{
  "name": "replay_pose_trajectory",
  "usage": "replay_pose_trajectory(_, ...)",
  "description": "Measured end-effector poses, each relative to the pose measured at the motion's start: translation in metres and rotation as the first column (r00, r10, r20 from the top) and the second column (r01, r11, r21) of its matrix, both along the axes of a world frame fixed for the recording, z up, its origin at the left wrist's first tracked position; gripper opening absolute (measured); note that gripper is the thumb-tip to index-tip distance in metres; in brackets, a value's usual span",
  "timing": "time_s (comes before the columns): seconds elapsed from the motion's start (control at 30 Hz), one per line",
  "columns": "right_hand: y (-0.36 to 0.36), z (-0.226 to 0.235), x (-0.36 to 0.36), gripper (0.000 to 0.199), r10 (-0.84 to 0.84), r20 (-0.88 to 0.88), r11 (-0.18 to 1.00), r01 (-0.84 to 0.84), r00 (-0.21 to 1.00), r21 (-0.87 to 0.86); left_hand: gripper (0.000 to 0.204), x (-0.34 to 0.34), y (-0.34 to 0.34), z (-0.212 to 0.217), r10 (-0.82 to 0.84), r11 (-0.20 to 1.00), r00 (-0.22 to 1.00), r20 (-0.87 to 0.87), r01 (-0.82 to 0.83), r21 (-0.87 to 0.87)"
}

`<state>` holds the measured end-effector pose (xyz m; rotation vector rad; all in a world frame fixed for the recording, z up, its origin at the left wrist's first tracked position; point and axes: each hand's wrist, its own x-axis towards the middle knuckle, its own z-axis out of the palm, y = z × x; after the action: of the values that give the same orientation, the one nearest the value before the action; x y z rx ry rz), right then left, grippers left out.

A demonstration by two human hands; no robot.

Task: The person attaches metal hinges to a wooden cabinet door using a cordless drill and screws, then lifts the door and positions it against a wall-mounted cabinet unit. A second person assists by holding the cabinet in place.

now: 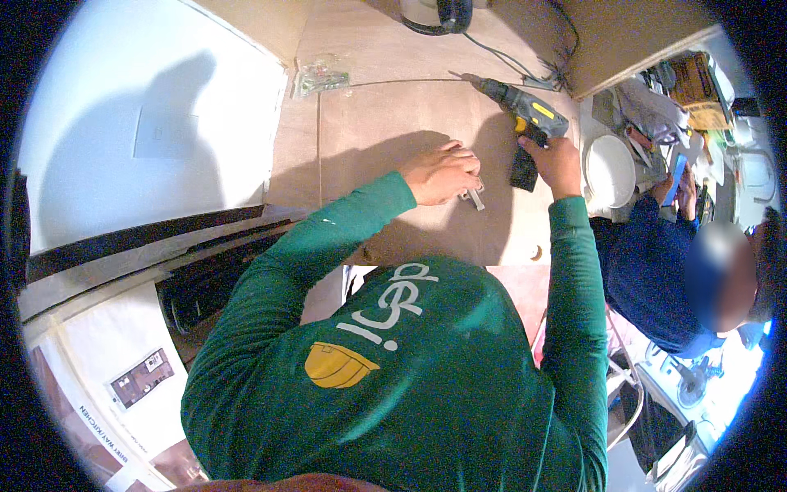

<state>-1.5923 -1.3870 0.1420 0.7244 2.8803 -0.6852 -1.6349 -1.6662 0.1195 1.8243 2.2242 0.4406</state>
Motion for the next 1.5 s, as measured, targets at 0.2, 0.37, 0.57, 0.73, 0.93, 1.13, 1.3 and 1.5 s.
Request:
replay_pose_trajectory(0.2, -0.022, 0.019, 0.047, 0.049, -0.033, -0.264, 0.999, 0.041, 0.964, 0.022, 0.030, -0.079, -0.043, -0.043, 0.390, 0.809, 0.839, 0.380, -0.509, 0.293)
replay_pose_trajectory(0.37, -0.062, 0.027, 0.108, 0.028, 0.108, -0.421, 0.984, -0.157, 0.901, -0.083, 0.042, -0.236, -0.169, -0.030, 0.831, 0.553, 0.543, -0.122, -0.784, 0.282)
replay_pose_trajectory(0.57, -0.087, 0.008, 0.146, 0.028, 0.052, -0.361, 0.968, -0.136, 0.931, -0.212, 0.033, -0.261, -0.158, -0.039, 0.728, 0.615, 0.627, -0.277, -0.776, -0.141)
replay_pose_trajectory(0.73, -0.108, 0.003, 0.092, 0.043, 0.261, -0.353, 0.942, -0.317, 0.899, -0.110, 0.027, -0.256, -0.165, -0.053, 0.730, 0.614, 0.598, -0.331, -0.787, -0.066)
replay_pose_trajectory(0.93, -0.129, -0.047, 0.073, 0.050, 0.324, -0.371, 0.944, -0.324, 0.870, 0.067, 0.025, -0.297, -0.196, -0.097, 0.727, 0.661, 0.638, -0.253, -0.750, 0.008)
replay_pose_trajectory(1.13, -0.120, -0.033, 0.130, 0.039, 0.246, -0.368, 0.954, -0.291, 0.897, -0.071, 0.022, -0.314, -0.204, -0.100, 0.728, 0.676, 0.653, -0.208, -0.735, 0.057)
replay_pose_trajectory(1.3, -0.082, -0.013, 0.227, 0.035, -0.195, -0.192, 0.859, 0.074, 0.962, -0.506, 0.025, -0.326, -0.215, -0.091, 0.837, 0.543, 0.545, -0.033, -0.824, 0.160)
replay_pose_trajectory(1.5, -0.040, -0.037, 0.292, 0.027, -0.434, 0.087, 0.387, 0.272, 0.897, -0.881, 0.015, -0.336, -0.251, -0.059, -0.170, 0.035, 0.127, 0.977, -0.990, 0.135)
